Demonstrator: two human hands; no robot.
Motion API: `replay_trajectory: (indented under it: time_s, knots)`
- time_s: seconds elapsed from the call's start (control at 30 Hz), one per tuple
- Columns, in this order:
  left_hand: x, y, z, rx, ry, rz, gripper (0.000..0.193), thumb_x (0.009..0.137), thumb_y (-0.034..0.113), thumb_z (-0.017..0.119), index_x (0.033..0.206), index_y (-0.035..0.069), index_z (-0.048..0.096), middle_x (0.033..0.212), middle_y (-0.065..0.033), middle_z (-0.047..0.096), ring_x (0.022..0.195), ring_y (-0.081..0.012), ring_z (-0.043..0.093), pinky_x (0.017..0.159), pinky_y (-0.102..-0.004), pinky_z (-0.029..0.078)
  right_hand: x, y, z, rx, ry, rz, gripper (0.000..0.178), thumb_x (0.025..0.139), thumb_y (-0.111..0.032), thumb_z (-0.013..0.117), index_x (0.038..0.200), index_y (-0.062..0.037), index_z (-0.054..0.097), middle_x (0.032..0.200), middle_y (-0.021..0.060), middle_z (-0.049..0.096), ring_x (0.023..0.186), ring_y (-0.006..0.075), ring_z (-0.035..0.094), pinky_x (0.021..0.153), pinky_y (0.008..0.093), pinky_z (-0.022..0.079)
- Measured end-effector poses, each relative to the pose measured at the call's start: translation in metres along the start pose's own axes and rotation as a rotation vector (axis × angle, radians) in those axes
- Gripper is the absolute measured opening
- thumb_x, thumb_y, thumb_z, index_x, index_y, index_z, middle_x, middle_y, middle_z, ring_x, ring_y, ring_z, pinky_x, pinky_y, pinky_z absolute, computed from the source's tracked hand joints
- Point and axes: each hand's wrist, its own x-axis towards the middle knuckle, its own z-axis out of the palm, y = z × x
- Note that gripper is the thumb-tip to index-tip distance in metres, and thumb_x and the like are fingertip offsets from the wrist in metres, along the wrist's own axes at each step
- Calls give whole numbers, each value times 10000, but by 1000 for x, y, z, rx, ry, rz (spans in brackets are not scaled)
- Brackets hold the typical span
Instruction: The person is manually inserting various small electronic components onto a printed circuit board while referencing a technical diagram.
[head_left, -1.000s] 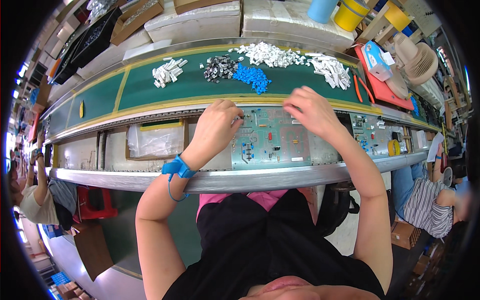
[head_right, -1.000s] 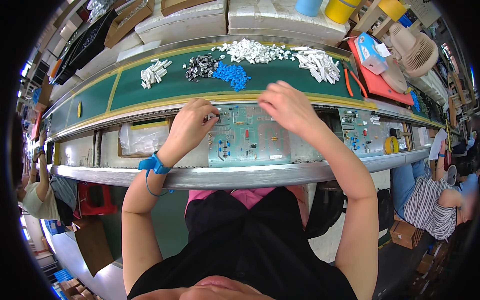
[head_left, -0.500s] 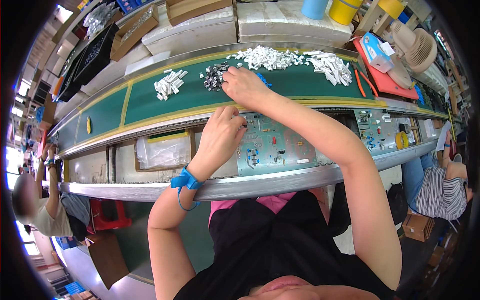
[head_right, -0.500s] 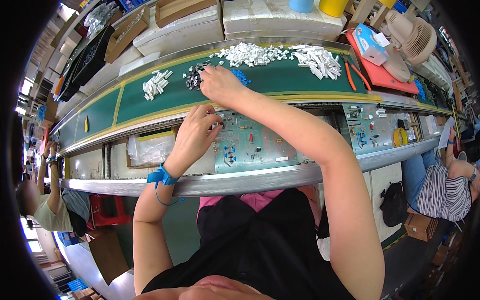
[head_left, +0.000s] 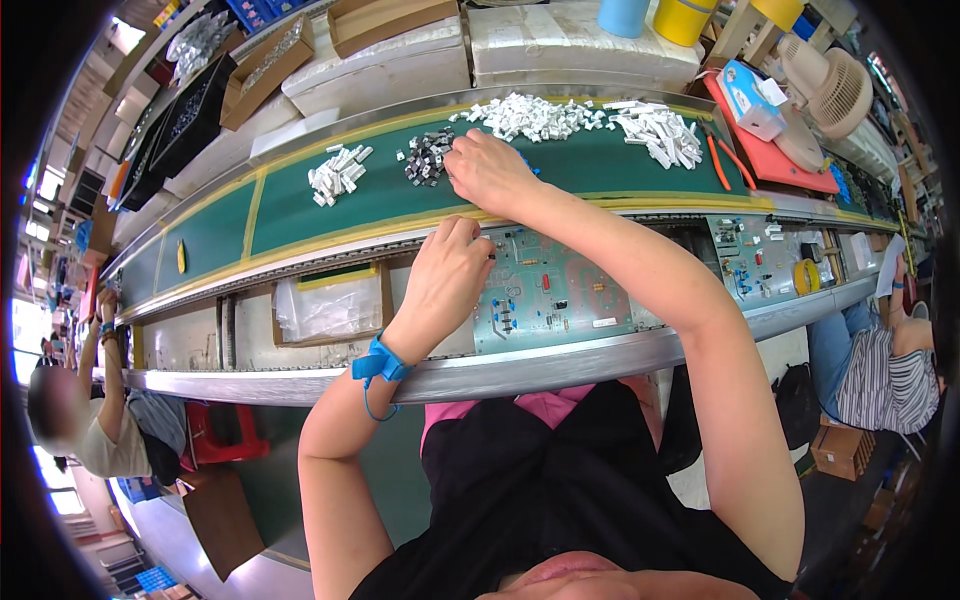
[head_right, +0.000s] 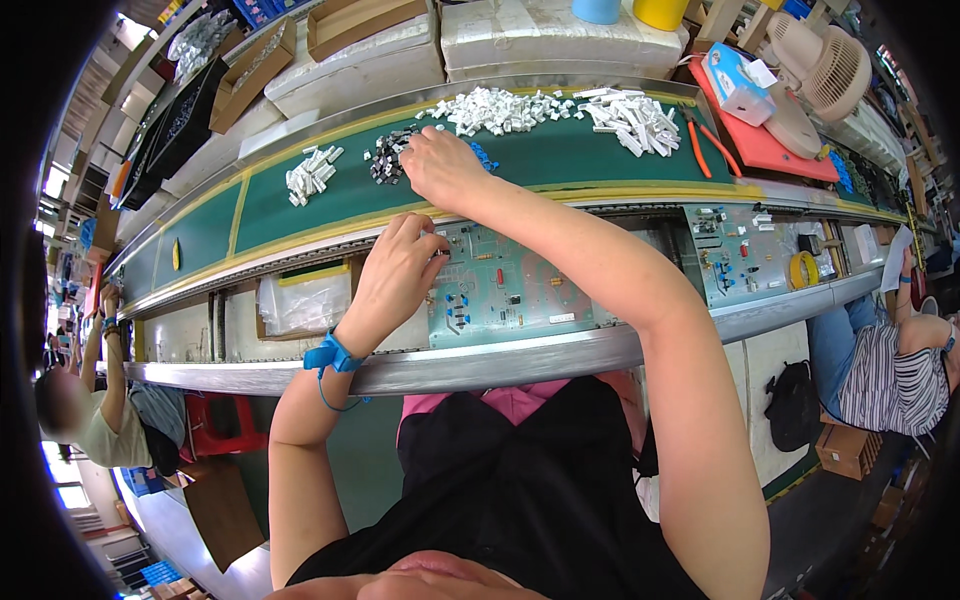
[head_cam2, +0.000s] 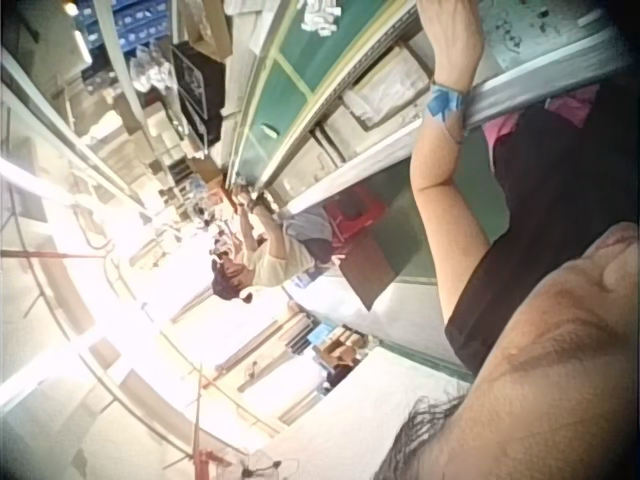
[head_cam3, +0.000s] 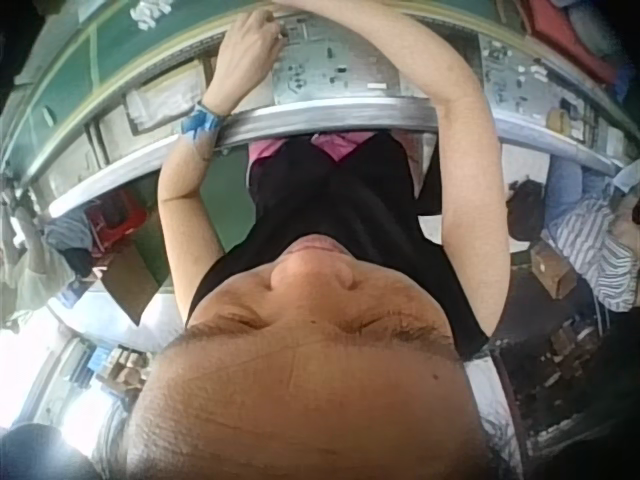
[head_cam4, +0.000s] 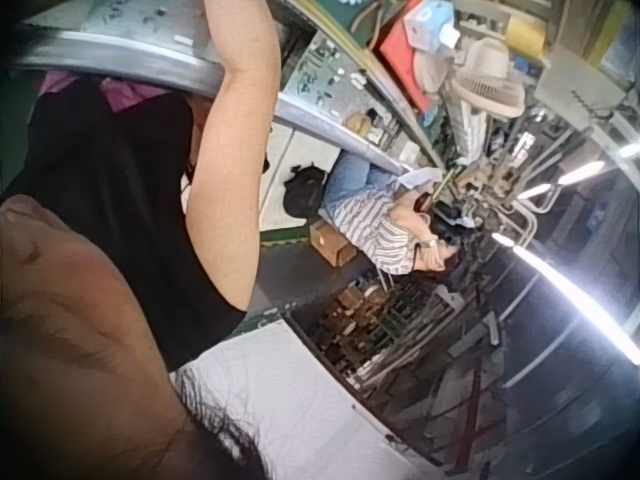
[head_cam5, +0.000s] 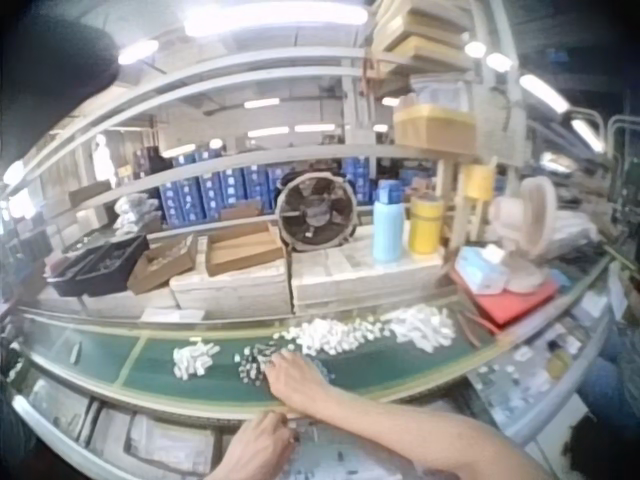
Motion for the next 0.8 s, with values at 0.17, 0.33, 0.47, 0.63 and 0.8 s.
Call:
replay_trajectory:
  time_s: [0.17, 0.33, 0.47, 0.63, 0.8]
  knots:
    - [-1, -1, 3, 35, -18, -2, 123, 733, 67, 655, 845, 24, 629, 938, -110, 542, 929, -282, 512, 824, -368, 423, -1, -7, -26, 194, -3, 75, 103, 768, -150, 619, 753, -51, 593, 782, 80, 617, 798, 234, 577, 711, 349, 474]
    - [0, -1, 5, 9, -7, 20, 131, 727, 68, 658, 850, 28, 636, 915, -92, 558, 926, -269, 518, 824, -362, 429, -26, -6, -70, 704, -159, 301, 129, 807, -104, 611, 892, -7, 607, 773, 87, 622, 716, 201, 594, 658, 320, 471]
    - [-3, -7, 10, -59, 29, 8, 134, 723, 70, 661, 847, 28, 637, 915, -88, 564, 925, -268, 523, 823, -361, 431, -54, -12, -81, 778, -297, 417, 140, 820, -77, 614, 926, 14, 620, 767, 87, 628, 712, 146, 596, 660, 293, 482]
    - [-2, -8, 11, -86, 85, -15, 172, 704, 95, 680, 860, 42, 629, 871, -94, 564, 893, -275, 525, 803, -368, 426, -72, -18, -79, 615, -384, 441, 143, 786, -64, 630, 910, 6, 635, 803, 120, 640, 746, 220, 627, 683, 329, 490]
    - [-3, -11, 6, -134, 82, -29, 199, 706, 127, 701, 871, 46, 623, 864, -94, 566, 889, -279, 525, 798, -378, 424, -74, -23, -77, 500, -390, 378, 134, 759, -94, 627, 853, -3, 656, 849, 134, 647, 810, 303, 622, 702, 404, 483]
